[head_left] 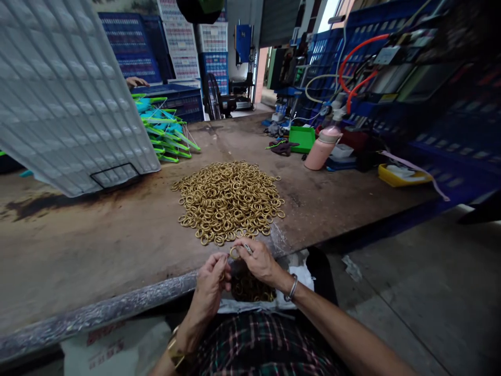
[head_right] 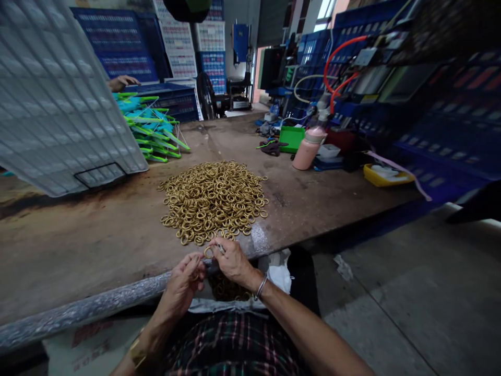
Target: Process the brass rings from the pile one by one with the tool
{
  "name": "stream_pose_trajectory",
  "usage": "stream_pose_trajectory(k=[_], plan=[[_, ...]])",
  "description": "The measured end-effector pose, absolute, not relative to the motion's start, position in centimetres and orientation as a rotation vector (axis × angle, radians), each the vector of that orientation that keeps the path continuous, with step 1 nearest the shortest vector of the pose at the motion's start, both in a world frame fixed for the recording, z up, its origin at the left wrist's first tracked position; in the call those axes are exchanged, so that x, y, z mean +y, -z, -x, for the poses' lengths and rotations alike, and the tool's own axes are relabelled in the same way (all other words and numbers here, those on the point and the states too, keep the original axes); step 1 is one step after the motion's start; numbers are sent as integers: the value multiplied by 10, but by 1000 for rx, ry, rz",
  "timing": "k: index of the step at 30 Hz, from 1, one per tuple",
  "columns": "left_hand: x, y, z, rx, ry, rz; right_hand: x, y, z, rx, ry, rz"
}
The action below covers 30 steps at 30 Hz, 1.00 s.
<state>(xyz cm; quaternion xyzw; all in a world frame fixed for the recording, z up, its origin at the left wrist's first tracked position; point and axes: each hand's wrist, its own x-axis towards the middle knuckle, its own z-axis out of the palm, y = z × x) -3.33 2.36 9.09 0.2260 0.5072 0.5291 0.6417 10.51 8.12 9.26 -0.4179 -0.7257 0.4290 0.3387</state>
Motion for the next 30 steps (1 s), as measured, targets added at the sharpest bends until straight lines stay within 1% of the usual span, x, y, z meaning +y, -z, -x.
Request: stream_pose_trajectory(k=[5,10,13,15,20,24,27,30], plan=[[25,-85,27,1310,-1179,-810,74,-98,-104,-1957,-1055,993],[26,-84,32,1498,-1268,-1207,75,-101,-102,-1910,-1144,1113],[26,-83,34,1528,-1293,-1356,77,-103,-101,-1867,-1225,1147],[25,-83,33,1499,-1259,-1314,77,-104,-100,-1843,-1248,1165],[24,-85,30,1324,-1098,-935,75,-107,-99,-1884,-1210,1230],[22,-84,30,1174,-1096,-813,74,-107,-98,-1876,-1240,1218],[21,-82,31,1148,-1106,-794,74,-105,-97,-1841,-1276,1200],[20,-81,31,1162,-1113,-777,74,-98,-97,-1909,-1145,1231]])
